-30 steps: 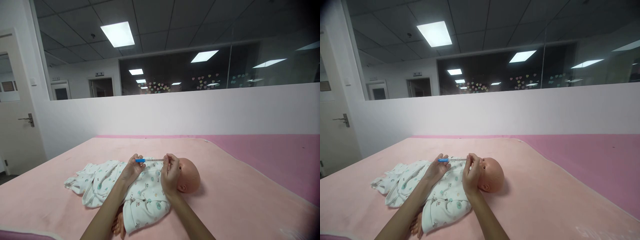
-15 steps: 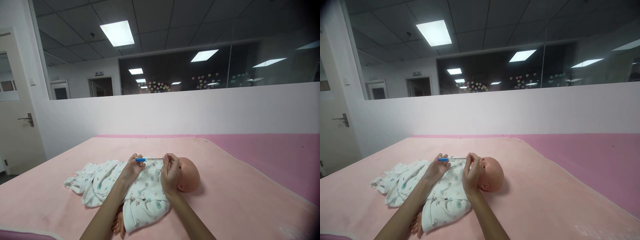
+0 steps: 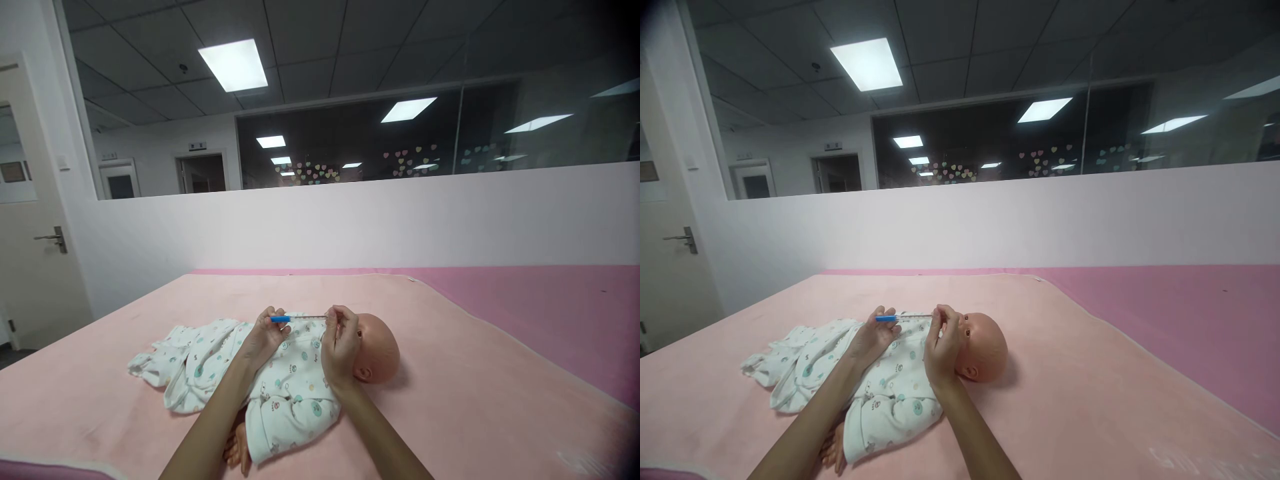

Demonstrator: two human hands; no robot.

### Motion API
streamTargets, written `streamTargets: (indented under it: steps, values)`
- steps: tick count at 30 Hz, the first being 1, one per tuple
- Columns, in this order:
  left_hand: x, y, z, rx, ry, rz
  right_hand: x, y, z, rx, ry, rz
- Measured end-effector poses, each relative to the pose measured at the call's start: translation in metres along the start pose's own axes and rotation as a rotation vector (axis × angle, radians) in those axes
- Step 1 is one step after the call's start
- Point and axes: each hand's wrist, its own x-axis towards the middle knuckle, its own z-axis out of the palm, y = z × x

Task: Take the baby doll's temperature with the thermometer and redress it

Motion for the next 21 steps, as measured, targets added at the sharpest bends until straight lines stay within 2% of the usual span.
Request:
streamTargets:
  steps: [5,9,13,18,19,21]
  values:
    - [0.000,0.000,-0.001,-0.002,-0.021,-0.004,0.002,-0.004,0.000,0.039,-0.021,0.068]
    - [0.000,-0.001,0.001,0.009,-0.052,-0.017,0.011,-0.020,0.000,0.240,-0.045,0.334]
    - [0.000,0.000,0.003,-0.009,-0.029,-0.019,0.019,-0.035,0.001,0.491,-0.265,0.579]
    - [0.001,0.000,0.003,-0.050,-0.017,-0.005,0.034,-0.040,0.007,0.705,-0.550,0.859]
    - [0.001,-0.001,0.002,-0.044,-0.019,-0.006,0.043,-0.041,0.008,0.705,-0.641,0.887]
    - [0.002,-0.003,0.001,-0.026,-0.011,-0.002,0.070,-0.048,0.007,0.594,-0.847,0.823]
